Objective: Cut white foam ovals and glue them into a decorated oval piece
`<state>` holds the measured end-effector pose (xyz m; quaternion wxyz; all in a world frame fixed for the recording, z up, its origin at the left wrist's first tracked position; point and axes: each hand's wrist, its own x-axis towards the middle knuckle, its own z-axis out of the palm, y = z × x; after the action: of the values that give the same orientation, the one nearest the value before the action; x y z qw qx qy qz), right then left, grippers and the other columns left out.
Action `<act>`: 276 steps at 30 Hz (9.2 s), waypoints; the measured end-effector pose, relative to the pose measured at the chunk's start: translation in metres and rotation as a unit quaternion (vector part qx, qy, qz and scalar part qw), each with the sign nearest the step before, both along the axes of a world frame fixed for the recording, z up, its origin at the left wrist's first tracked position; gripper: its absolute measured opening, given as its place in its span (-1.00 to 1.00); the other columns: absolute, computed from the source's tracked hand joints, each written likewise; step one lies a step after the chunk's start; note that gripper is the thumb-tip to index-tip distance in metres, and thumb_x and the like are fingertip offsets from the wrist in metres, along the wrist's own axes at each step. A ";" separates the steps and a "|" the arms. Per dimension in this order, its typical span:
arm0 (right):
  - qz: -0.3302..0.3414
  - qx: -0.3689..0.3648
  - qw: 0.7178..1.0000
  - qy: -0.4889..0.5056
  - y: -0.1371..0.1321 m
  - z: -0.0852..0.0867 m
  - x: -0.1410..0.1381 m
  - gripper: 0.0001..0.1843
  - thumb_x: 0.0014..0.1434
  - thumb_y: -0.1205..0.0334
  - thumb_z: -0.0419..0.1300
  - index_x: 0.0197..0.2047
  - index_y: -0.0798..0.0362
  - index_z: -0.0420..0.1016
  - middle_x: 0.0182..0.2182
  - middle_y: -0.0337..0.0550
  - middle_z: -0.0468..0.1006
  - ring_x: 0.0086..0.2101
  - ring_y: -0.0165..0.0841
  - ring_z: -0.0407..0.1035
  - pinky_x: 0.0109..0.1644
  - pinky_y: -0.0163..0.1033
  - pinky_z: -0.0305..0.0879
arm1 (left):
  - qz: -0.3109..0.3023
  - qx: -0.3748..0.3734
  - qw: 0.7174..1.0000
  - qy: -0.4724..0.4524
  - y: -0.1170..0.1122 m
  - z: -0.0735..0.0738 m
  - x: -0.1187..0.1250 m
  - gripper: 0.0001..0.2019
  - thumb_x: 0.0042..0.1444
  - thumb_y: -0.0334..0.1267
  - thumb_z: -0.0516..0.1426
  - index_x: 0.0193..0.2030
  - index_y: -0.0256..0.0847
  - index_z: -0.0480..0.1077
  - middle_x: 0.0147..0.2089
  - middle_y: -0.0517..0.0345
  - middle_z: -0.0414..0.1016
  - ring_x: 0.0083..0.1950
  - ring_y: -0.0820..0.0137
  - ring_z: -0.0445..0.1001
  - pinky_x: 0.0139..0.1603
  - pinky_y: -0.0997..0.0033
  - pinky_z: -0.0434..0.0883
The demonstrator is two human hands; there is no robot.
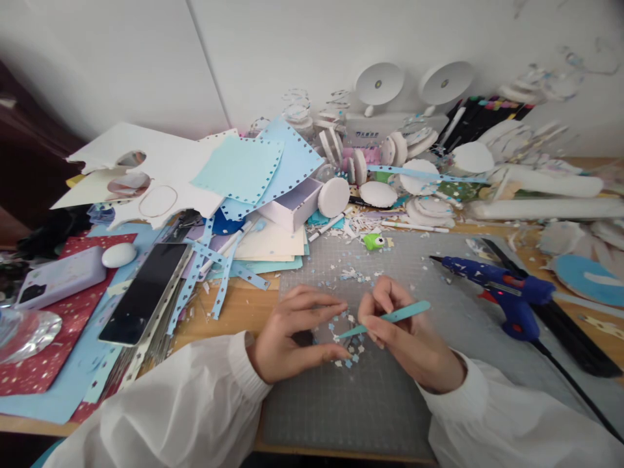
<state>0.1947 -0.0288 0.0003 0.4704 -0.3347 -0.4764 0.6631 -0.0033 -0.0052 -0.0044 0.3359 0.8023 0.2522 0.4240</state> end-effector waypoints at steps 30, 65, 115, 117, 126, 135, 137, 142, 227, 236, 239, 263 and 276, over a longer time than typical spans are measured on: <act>-0.001 0.008 1.000 -0.005 -0.001 -0.007 -0.001 -0.70 0.22 0.28 0.17 -0.39 -0.03 0.05 -0.51 -0.39 0.29 -0.57 -0.52 0.10 -0.52 -0.34 -0.04 | 0.010 0.007 1.000 0.002 -0.002 -0.004 0.001 -0.56 -0.04 -0.20 0.32 0.01 -0.26 0.47 -0.13 -0.07 0.58 -0.10 0.23 0.48 -0.05 0.20 0.38; -0.018 -0.026 0.999 0.004 0.001 -0.004 0.000 -0.66 0.17 0.19 0.22 -0.42 -0.01 0.06 -0.57 -0.43 0.23 -0.61 -0.56 0.05 -0.57 -0.38 -0.07 | 0.053 0.033 0.998 0.004 -0.003 -0.003 0.005 -0.61 -0.11 -0.30 0.31 -0.07 -0.22 0.48 -0.18 -0.01 0.61 -0.16 0.25 0.53 -0.09 0.19 0.42; -0.105 -0.010 0.994 0.041 0.007 0.006 0.003 -0.84 0.12 0.08 0.23 -0.25 -0.07 0.41 -0.37 -0.22 0.37 -0.46 -0.41 0.25 -0.42 -0.25 0.17 | 0.026 -0.066 0.996 0.051 -0.007 -0.004 0.002 -0.34 -0.07 -0.33 0.26 0.22 -0.14 0.22 0.13 -0.10 0.36 0.14 0.15 0.35 0.15 0.15 0.30; -0.109 0.033 0.993 0.012 0.006 0.005 0.003 -0.83 0.11 0.07 0.25 -0.24 -0.06 0.46 -0.37 -0.20 0.37 -0.45 -0.40 0.27 -0.40 -0.24 0.20 | 0.037 -0.072 0.996 0.044 -0.007 -0.004 0.002 -0.43 -0.05 -0.31 0.26 0.16 -0.13 0.28 0.07 -0.08 0.39 0.09 0.17 0.39 0.09 0.17 0.34; -0.130 0.092 0.987 -0.009 0.006 0.003 0.005 -0.91 0.14 0.14 0.24 -0.31 -0.07 0.56 -0.31 -0.16 0.40 -0.42 -0.41 0.30 -0.41 -0.26 0.30 | 0.004 -0.089 0.995 0.053 -0.006 -0.001 0.001 -0.27 -0.18 -0.16 0.35 0.17 -0.16 0.25 0.06 -0.09 0.36 0.07 0.15 0.37 0.06 0.18 0.34; -0.103 0.076 0.992 0.002 0.005 0.004 0.004 -0.87 0.16 0.10 0.22 -0.31 -0.06 0.53 -0.41 -0.19 0.41 -0.49 -0.42 0.28 -0.48 -0.29 0.25 | -0.058 -0.058 0.991 0.110 -0.005 0.002 0.000 -0.10 -0.21 0.00 0.32 0.27 -0.14 0.06 0.07 -0.08 0.39 0.05 0.09 0.38 0.08 0.10 0.27; -0.101 0.070 0.992 0.004 0.006 0.005 0.004 -0.87 0.15 0.10 0.23 -0.33 -0.04 0.52 -0.42 -0.19 0.41 -0.51 -0.42 0.28 -0.50 -0.29 0.24 | -0.052 -0.062 0.990 0.117 -0.006 0.003 0.000 -0.18 -0.18 -0.05 0.31 0.23 -0.16 0.11 0.05 -0.06 0.41 0.02 0.11 0.39 0.06 0.13 0.28; -0.106 0.102 0.989 -0.023 0.004 0.006 0.004 -0.88 0.20 0.13 0.18 -0.29 -0.06 0.51 -0.38 -0.18 0.44 -0.49 -0.43 0.30 -0.47 -0.28 0.26 | -0.016 -0.068 0.991 0.118 -0.006 0.003 0.002 -0.42 -0.12 -0.08 0.30 0.04 -0.20 0.29 -0.08 -0.03 0.47 -0.08 0.19 0.44 -0.02 0.20 0.32; -0.281 0.307 0.871 -0.260 0.037 -0.016 0.021 -0.82 0.07 0.41 0.28 -0.43 0.00 0.36 -0.44 -0.21 0.52 -0.34 -0.31 0.52 -0.27 -0.22 0.43 | 0.161 -0.364 0.896 -0.197 0.003 -0.010 0.001 -0.58 0.23 -0.11 0.01 -0.60 -0.19 0.01 -0.58 0.32 -0.06 -0.54 0.51 -0.05 -0.50 0.43 0.00; -0.222 0.326 0.875 -0.282 0.033 -0.019 0.011 -0.88 0.09 0.36 0.25 -0.42 0.00 0.39 -0.46 -0.19 0.55 -0.36 -0.32 0.52 -0.28 -0.23 0.42 | 0.137 -0.410 0.868 -0.244 0.002 -0.001 0.003 -0.48 0.19 -0.07 -0.02 -0.70 -0.18 -0.14 -0.69 0.35 -0.19 -0.63 0.55 -0.16 -0.55 0.37 -0.09; -0.211 0.334 0.873 -0.287 0.031 -0.016 0.010 -0.88 0.10 0.35 0.24 -0.44 0.01 0.39 -0.47 -0.19 0.55 -0.37 -0.32 0.51 -0.29 -0.24 0.42 | 0.131 -0.415 0.865 -0.250 0.002 -0.001 0.003 -0.48 0.19 -0.06 -0.03 -0.71 -0.17 -0.14 -0.71 0.36 -0.20 -0.64 0.55 -0.17 -0.56 0.37 -0.11; -0.259 0.325 0.842 -0.345 0.037 -0.006 0.040 -0.82 0.07 0.34 0.25 -0.48 0.01 0.31 -0.53 -0.25 0.42 -0.50 -0.39 0.35 -0.42 -0.27 0.27 | 0.116 -0.414 0.869 -0.244 0.002 -0.004 0.001 -0.49 0.22 -0.11 -0.02 -0.70 -0.19 -0.11 -0.69 0.33 -0.19 -0.61 0.52 -0.17 -0.53 0.32 -0.13; -0.242 0.318 0.855 -0.331 0.036 -0.001 0.042 -0.82 0.06 0.36 0.27 -0.47 -0.01 0.34 -0.53 -0.25 0.45 -0.47 -0.36 0.39 -0.38 -0.25 0.29 | 0.114 -0.419 0.867 -0.245 0.002 -0.005 0.001 -0.49 0.22 -0.12 -0.01 -0.70 -0.20 -0.11 -0.68 0.33 -0.18 -0.60 0.52 -0.16 -0.52 0.32 -0.13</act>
<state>0.2363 0.0075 -0.0005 0.5113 -0.4714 -0.6927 0.1912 -0.0027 -0.0033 -0.0093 0.6406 0.4224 0.4055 0.4967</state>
